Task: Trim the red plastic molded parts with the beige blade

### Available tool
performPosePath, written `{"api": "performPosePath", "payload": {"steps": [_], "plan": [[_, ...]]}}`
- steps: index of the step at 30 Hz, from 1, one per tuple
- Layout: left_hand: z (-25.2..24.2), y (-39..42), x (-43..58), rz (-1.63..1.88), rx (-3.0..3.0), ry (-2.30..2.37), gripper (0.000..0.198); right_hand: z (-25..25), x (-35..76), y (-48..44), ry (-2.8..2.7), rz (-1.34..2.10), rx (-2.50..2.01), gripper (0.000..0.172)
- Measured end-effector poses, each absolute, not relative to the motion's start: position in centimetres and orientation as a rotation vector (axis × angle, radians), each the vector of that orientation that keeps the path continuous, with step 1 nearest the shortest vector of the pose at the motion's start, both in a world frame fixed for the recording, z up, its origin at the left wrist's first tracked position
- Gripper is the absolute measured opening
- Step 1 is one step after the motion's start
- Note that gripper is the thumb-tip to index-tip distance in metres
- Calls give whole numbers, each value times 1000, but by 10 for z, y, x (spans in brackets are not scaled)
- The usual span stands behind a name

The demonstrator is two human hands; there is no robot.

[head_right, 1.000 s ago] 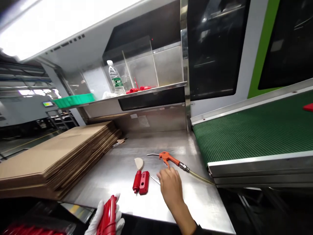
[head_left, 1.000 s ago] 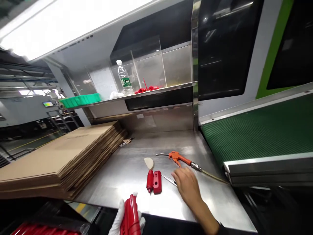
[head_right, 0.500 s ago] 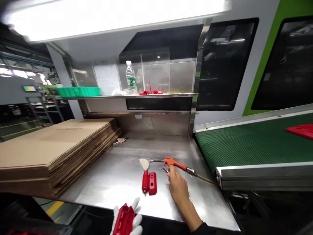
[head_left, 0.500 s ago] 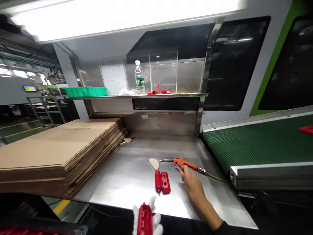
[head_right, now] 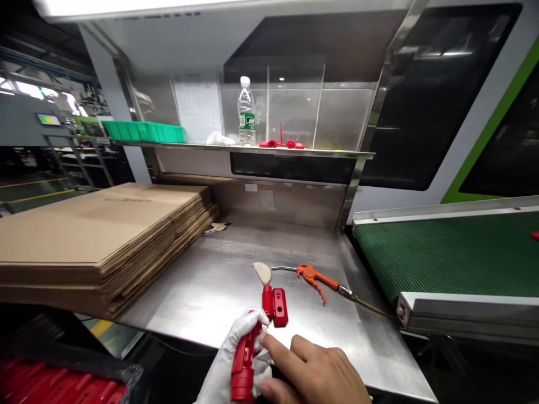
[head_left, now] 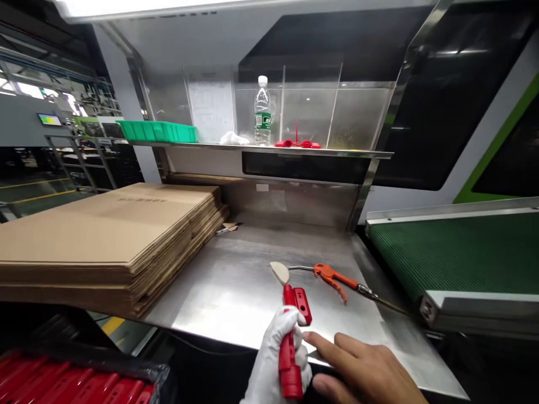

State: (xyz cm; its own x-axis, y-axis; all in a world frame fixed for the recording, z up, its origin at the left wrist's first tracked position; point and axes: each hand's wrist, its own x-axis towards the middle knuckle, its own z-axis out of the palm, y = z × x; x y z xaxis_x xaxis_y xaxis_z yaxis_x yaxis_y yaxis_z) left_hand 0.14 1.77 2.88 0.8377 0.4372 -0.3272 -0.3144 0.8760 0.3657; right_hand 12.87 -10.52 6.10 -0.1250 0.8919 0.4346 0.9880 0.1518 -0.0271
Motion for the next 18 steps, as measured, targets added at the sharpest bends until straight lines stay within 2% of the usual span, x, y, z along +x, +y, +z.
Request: {"api": "performPosePath", "payload": {"steps": [6, 12, 18], "plan": [[69, 10, 3, 517, 464, 527, 21, 80, 125, -107, -2134, -659, -1808, 50], [70, 18, 5, 598, 779, 494, 32, 73, 119, -109, -1890, -919, -1784, 52], [70, 31, 14, 643, 948, 513, 29, 75, 112, -113, -1794, -1029, -1767, 53]]}}
